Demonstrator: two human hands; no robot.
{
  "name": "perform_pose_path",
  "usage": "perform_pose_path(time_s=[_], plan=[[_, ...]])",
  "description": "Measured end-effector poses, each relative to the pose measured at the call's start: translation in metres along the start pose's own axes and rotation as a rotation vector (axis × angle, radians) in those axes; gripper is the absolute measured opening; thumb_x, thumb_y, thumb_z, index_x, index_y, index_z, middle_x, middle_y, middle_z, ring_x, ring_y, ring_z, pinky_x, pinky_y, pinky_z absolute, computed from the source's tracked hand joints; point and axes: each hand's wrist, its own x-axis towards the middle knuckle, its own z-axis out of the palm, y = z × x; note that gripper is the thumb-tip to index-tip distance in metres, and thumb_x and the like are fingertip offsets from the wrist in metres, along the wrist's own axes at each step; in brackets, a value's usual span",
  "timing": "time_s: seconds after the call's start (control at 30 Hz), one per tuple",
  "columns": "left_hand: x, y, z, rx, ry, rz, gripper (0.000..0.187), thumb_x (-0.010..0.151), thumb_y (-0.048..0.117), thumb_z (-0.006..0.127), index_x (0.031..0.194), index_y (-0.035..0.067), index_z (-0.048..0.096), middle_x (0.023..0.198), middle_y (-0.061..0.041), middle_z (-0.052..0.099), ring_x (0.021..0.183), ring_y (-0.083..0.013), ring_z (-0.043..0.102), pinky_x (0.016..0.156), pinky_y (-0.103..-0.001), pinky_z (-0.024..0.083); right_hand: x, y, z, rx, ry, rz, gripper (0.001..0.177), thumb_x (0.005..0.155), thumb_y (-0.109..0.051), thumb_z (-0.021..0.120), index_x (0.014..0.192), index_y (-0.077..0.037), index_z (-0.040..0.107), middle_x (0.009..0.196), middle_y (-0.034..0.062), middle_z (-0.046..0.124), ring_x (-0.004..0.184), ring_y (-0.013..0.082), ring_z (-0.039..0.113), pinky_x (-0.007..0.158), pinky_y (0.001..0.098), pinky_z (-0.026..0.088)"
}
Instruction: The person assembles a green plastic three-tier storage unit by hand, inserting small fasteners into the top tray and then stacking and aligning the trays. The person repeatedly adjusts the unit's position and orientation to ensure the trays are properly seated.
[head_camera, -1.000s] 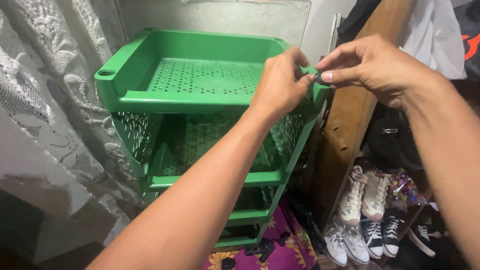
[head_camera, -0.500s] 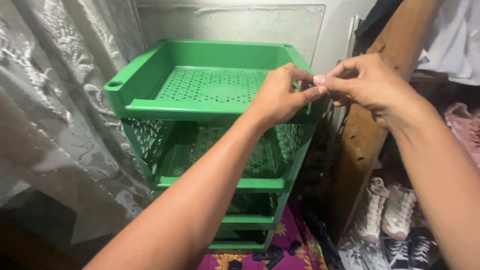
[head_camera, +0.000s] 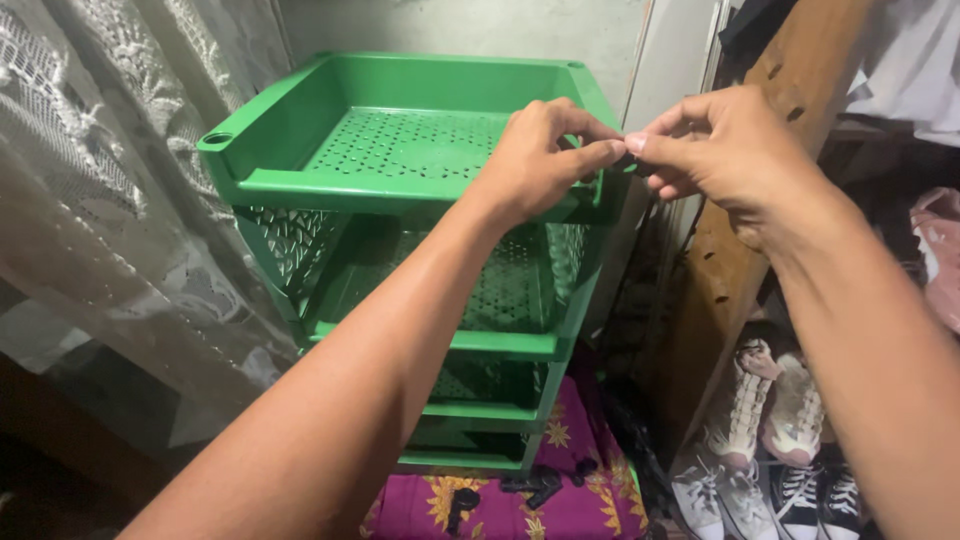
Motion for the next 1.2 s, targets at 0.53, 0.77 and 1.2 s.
perform_pose_path(time_s=[0.53, 0.77, 1.2], plan=[[-0.001, 0.012, -0.005, 0.007, -0.027, -0.02, 0.047, 0.085, 0.043, 0.098, 0.115, 0.007, 0.093, 0.099, -0.008, 0.084, 0.084, -0.0161, 0.075, 0.076, -0.036, 0.064, 0.0, -0.002, 0.011, -0.174, 0.098, -0.104, 0.022, 0.104, -0.019, 0.088, 0.106, 0.001, 0.082, 0.093, 0.0101, 0.084, 0.08, 0.0129, 0.075, 0.069, 0.0304, 0.059], [-0.004, 0.009, -0.004, 0.072, -0.037, 0.035, 0.049, 0.092, 0.043, 0.093, 0.13, 0.013, 0.093, 0.096, -0.009, 0.07, 0.086, -0.0214, 0.07, 0.081, -0.039, 0.059, -0.006, -0.026, -0.004, -0.006, -0.036, 0.083, 0.022, 0.105, -0.017, 0.08, 0.112, 0.004, 0.086, 0.094, 0.0132, 0.086, 0.079, 0.0172, 0.079, 0.075, 0.0323, 0.067], [-0.003, 0.001, 0.008, -0.043, -0.126, 0.17, 0.042, 0.108, 0.016, 0.07, 0.147, 0.006, 0.083, 0.103, -0.019, 0.072, 0.109, -0.0328, 0.068, 0.101, -0.046, 0.058, 0.004, -0.021, 0.013, -0.104, 0.036, 0.062, 0.019, 0.095, -0.013, 0.089, 0.11, -0.002, 0.083, 0.103, 0.0085, 0.083, 0.095, 0.0153, 0.078, 0.085, 0.0295, 0.06]])
